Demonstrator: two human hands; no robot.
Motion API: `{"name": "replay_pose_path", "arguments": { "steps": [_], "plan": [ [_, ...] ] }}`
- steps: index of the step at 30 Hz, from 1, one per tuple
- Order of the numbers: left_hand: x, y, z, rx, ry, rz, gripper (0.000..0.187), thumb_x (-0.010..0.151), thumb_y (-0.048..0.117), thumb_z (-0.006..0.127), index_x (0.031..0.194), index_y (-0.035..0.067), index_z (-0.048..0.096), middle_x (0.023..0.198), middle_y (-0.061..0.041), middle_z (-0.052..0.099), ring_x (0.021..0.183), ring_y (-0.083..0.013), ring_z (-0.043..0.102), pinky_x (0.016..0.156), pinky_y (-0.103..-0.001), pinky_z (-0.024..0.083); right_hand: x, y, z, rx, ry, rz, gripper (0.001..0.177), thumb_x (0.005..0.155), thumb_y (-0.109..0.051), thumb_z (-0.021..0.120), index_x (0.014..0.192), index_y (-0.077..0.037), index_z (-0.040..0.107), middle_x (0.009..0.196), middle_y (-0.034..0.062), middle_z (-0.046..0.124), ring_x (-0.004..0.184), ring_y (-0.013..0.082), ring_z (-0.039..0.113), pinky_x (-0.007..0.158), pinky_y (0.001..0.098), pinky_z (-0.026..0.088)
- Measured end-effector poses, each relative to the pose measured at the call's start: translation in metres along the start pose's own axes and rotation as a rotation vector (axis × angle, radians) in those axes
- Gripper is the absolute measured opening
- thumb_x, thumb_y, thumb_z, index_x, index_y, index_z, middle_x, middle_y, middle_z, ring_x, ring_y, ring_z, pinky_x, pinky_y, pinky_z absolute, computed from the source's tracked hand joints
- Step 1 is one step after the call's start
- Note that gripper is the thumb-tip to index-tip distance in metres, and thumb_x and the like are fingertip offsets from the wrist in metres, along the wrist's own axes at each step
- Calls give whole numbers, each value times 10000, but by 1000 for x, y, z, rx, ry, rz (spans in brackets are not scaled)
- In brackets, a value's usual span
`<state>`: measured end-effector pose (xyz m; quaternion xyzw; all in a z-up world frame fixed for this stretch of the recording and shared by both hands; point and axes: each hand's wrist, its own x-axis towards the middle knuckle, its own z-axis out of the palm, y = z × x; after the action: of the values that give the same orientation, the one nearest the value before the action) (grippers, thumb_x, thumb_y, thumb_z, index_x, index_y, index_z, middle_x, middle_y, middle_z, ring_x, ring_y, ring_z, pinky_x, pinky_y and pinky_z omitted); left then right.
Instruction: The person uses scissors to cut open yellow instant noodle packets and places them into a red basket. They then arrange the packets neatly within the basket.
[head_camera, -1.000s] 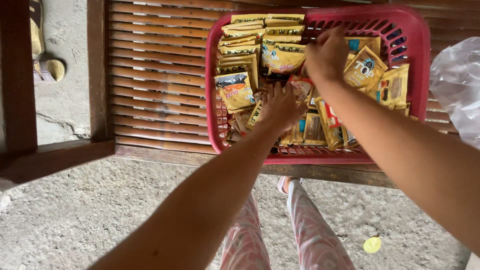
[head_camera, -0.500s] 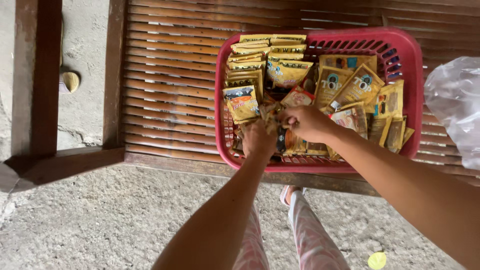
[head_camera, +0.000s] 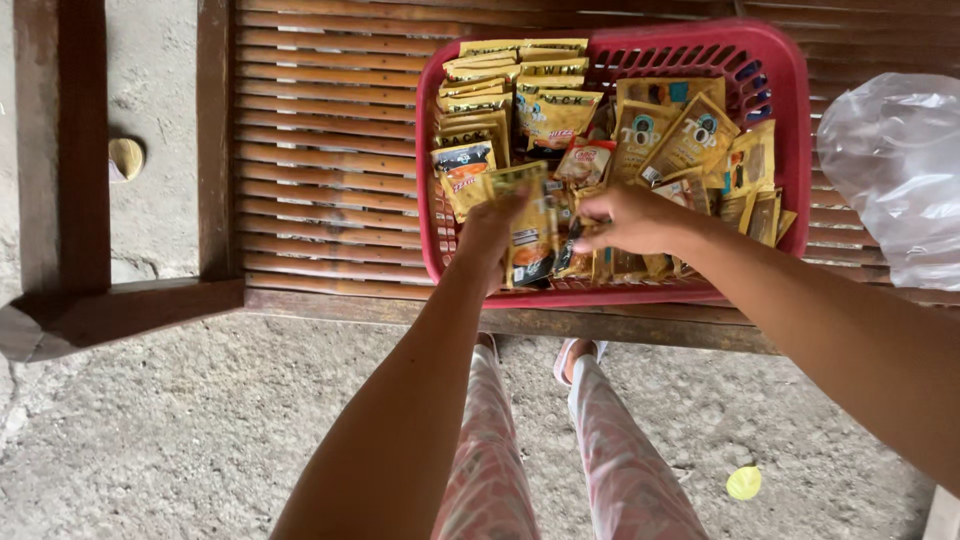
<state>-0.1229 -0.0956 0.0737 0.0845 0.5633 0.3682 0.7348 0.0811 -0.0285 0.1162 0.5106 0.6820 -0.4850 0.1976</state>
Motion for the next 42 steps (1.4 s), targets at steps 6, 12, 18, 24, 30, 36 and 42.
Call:
{"name": "replay_pose_path", "arguments": {
  "steps": [6, 12, 18, 24, 30, 36, 42],
  "plan": [
    [23, 2, -24, 93, 206, -190, 291, 1001, 335, 557, 1161, 100, 620, 1024, -127, 661, 908, -243, 679, 802, -398, 613, -14, -14, -25, 199, 187, -86, 222, 959, 33, 589, 1059, -105, 730, 1263, -31, 680, 774, 289, 589, 717, 481, 567],
    [49, -27, -27, -701, -737, -126, 417, 1169, 372, 497, 1186, -40, 560, 1152, -192, 652, 986, -319, 670, 851, -432, 581, -2, -47, 24, -45, 314, -785, 221, 833, 52, 659, 951, -123, 725, 1058, 42, 723, 1034, 178, 671, 936, 332, 566],
    [17, -22, -43, -392, 16, -81, 187, 1052, 182, 479, 1174, 62, 553, 1118, -111, 684, 1037, -240, 703, 979, -429, 591, 0, 2, 19, 276, 473, -26, 93, 1026, -11, 619, 1084, -17, 691, 1166, 146, 747, 1069, 256, 741, 849, 309, 638],
    [-8, -10, -40, -463, 53, -132, 261, 1018, 193, 582, 1227, 39, 557, 1135, -129, 705, 991, -244, 718, 940, -397, 595, 10, 22, 42, -285, 167, -115, 640, 848, -72, 745, 1447, -217, 571, 1426, 101, 521, 1167, 299, 577, 852, 410, 533],
    [-5, -12, -45, -315, 75, -15, 269, 949, 147, 641, 1196, 65, 575, 1118, -113, 714, 971, -213, 728, 911, -366, 616, 1, -10, 2, 43, 118, 236, 284, 916, -94, 733, 1197, -136, 726, 1187, 172, 702, 860, 273, 746, 654, 328, 617],
    [24, -23, -39, 113, 210, -149, 240, 991, 242, 628, 1186, 106, 601, 1009, -62, 619, 785, -171, 574, 645, -352, 457, -38, -20, -21, 482, 474, -338, 147, 843, 21, 745, 946, -60, 677, 1262, 88, 701, 1042, 165, 731, 700, 279, 617],
    [34, -27, -22, -293, 18, -27, 176, 1017, 127, 495, 1165, 63, 567, 1047, -127, 693, 847, -196, 693, 683, -342, 560, -47, -13, 31, 305, 530, -594, 217, 817, 19, 779, 947, -43, 617, 1403, 106, 605, 1238, 254, 643, 927, 302, 628]
  ]
}}
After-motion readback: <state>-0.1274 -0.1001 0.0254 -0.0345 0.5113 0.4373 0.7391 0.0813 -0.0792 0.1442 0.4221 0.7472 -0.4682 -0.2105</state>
